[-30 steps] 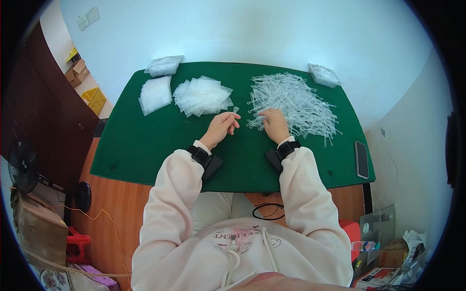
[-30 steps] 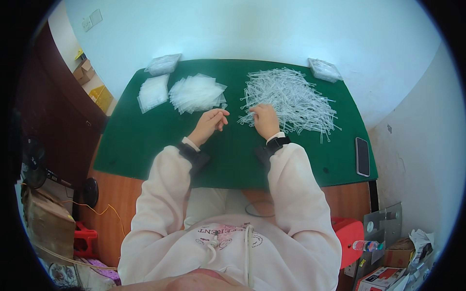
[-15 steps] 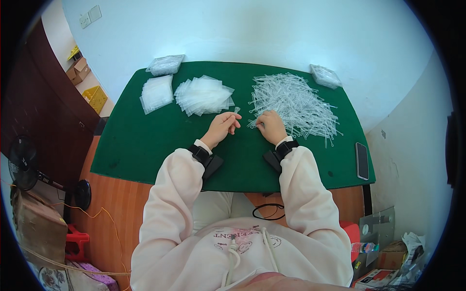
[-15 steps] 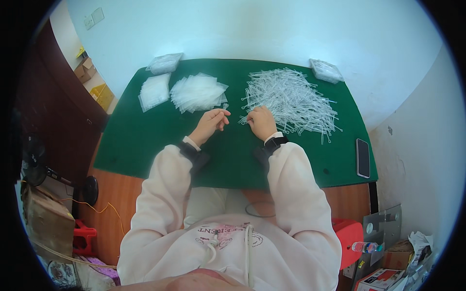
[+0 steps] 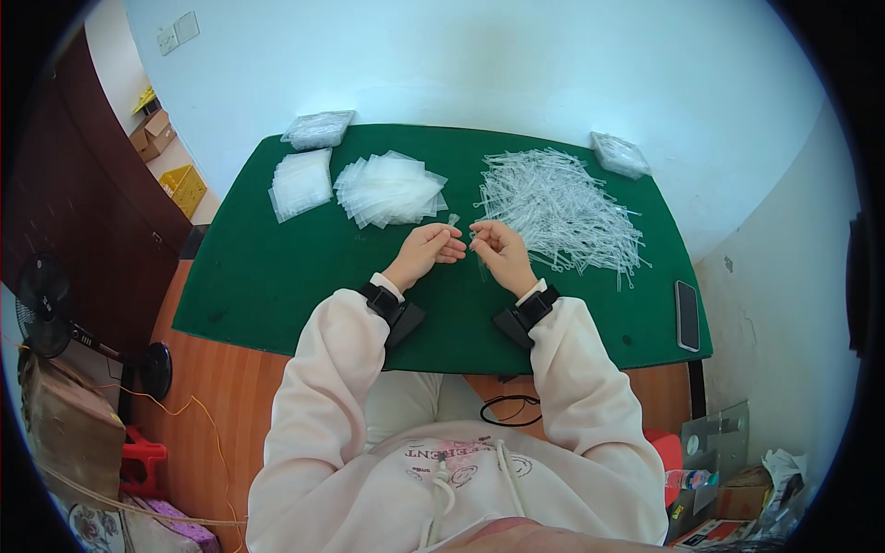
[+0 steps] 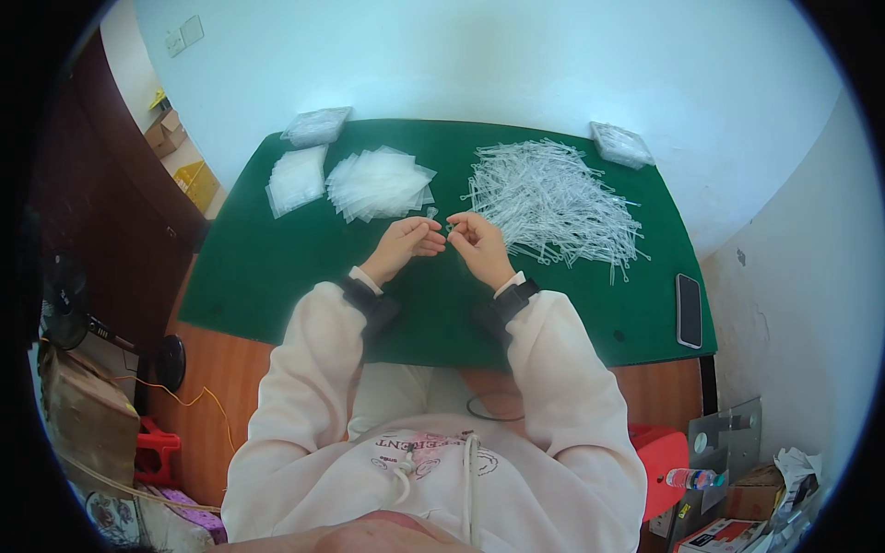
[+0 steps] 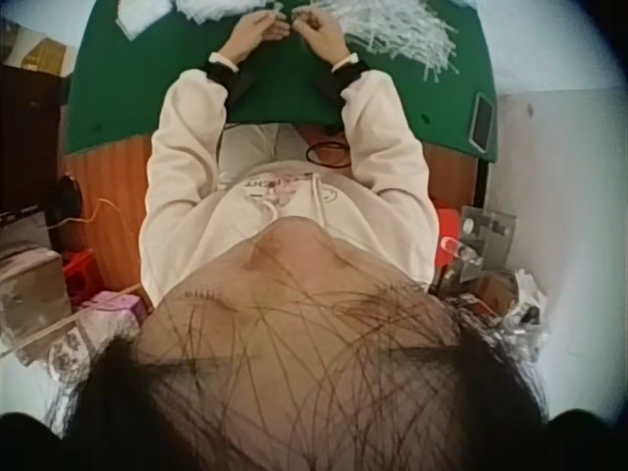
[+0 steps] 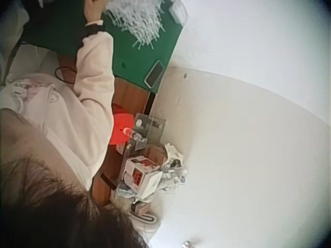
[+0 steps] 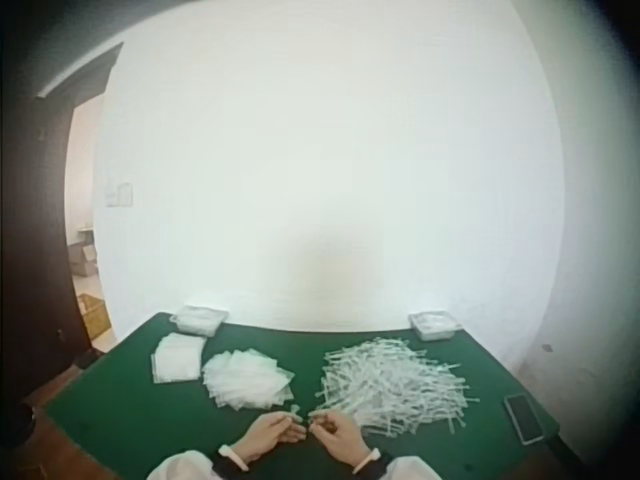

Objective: Packaging white plastic ties into small clear plastic bags on a green table.

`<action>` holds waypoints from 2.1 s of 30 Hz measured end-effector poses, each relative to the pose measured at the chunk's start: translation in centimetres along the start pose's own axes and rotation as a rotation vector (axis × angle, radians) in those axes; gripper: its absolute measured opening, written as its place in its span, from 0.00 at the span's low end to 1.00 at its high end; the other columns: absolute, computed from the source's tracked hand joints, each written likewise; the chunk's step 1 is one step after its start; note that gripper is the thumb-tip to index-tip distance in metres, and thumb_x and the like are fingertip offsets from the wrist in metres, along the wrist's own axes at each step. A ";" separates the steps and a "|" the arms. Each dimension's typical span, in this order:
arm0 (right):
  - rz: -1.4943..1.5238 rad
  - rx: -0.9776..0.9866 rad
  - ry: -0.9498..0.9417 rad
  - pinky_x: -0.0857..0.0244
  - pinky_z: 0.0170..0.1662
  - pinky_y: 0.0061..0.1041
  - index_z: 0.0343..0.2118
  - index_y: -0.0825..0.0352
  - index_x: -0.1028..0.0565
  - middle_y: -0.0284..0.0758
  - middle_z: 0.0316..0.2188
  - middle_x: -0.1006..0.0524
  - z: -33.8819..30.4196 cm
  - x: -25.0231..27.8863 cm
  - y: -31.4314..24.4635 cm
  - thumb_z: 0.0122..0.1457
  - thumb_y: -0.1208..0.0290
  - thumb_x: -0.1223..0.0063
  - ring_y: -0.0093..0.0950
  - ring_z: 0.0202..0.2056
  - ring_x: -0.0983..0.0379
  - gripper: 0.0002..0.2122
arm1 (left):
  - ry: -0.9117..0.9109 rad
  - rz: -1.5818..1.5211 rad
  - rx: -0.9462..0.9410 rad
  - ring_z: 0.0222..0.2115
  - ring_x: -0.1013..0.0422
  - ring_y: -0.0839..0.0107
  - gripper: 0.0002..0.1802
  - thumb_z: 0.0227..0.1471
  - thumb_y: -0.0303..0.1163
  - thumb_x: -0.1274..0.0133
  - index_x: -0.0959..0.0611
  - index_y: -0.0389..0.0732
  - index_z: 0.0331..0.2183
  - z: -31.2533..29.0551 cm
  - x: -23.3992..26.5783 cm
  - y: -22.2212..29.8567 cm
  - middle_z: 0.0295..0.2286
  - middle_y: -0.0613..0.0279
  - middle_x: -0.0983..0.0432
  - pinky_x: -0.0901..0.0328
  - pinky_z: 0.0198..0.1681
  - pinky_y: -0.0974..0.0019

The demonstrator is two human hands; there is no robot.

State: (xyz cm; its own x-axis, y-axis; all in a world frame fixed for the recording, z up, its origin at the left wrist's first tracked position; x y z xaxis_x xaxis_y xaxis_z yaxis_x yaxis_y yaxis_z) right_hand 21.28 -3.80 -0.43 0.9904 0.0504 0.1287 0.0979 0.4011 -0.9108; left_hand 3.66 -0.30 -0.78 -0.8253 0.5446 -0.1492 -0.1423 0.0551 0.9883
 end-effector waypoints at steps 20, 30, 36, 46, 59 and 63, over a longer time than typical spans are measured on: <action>0.070 -0.075 0.082 0.40 0.21 0.12 0.28 0.68 0.27 0.28 0.20 0.27 0.1 0.4 0.3 0.50 0.75 0.47 0.13 0.19 0.35 0.04 | -0.201 -0.033 0.071 0.29 0.28 0.74 0.15 0.57 0.35 0.61 0.28 0.33 0.39 -0.2 -0.5 0.1 0.31 0.58 0.26 0.33 0.35 0.72; -0.028 0.008 0.091 0.41 0.22 0.12 0.27 0.69 0.26 0.26 0.20 0.27 0.1 0.3 0.8 0.49 0.75 0.46 0.12 0.19 0.36 0.04 | -0.251 0.054 0.061 0.26 0.31 0.79 0.14 0.57 0.34 0.61 0.27 0.35 0.39 -0.5 -0.7 0.3 0.29 0.62 0.27 0.34 0.33 0.75; -0.298 0.066 0.198 0.39 0.24 0.18 0.25 0.66 0.23 0.31 0.21 0.25 0.6 2.5 -0.4 0.47 0.75 0.44 0.19 0.20 0.32 0.03 | -0.150 0.014 -0.088 0.25 0.32 0.80 0.13 0.57 0.33 0.61 0.27 0.36 0.37 -0.1 -0.2 0.1 0.27 0.64 0.28 0.35 0.31 0.77; -1.050 0.239 0.001 0.37 0.34 0.32 0.21 0.60 0.22 0.33 0.22 0.27 0.1 5.2 0.5 0.41 0.74 0.46 0.34 0.31 0.31 0.03 | -0.181 0.255 -0.038 0.24 0.33 0.80 0.12 0.57 0.31 0.62 0.27 0.34 0.36 0.4 0.3 -0.7 0.25 0.65 0.28 0.36 0.31 0.77; -1.056 0.295 -0.041 0.39 0.34 0.31 0.17 0.60 0.27 0.32 0.21 0.31 0.5 4.6 1.2 0.40 0.77 0.48 0.33 0.31 0.35 0.02 | -0.109 0.185 -0.032 0.26 0.32 0.79 0.12 0.57 0.31 0.62 0.26 0.35 0.36 0.3 0.3 -0.4 0.27 0.64 0.28 0.35 0.32 0.76; -0.952 0.374 0.001 0.39 0.34 0.30 0.21 0.63 0.28 0.33 0.21 0.30 0.8 4.1 0.5 0.41 0.77 0.48 0.32 0.30 0.34 0.03 | -0.098 0.157 -0.046 0.28 0.30 0.76 0.12 0.57 0.32 0.62 0.27 0.35 0.37 0.3 0.4 -0.4 0.28 0.61 0.27 0.34 0.34 0.74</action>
State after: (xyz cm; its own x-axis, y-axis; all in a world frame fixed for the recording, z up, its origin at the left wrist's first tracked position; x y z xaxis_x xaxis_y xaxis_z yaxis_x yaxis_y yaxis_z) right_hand 25.29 -2.67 -0.09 0.5172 -0.4386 0.7350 0.8078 0.5338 -0.2499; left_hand 3.52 0.13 -1.24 -0.7824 0.6226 0.0128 -0.0429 -0.0744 0.9963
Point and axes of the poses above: each hand's wrist, its own z-axis towards the middle knuckle, its own x-axis out of the back of the hand, y = z × x, the point moved 1 cm from there along z, towards the middle knuckle
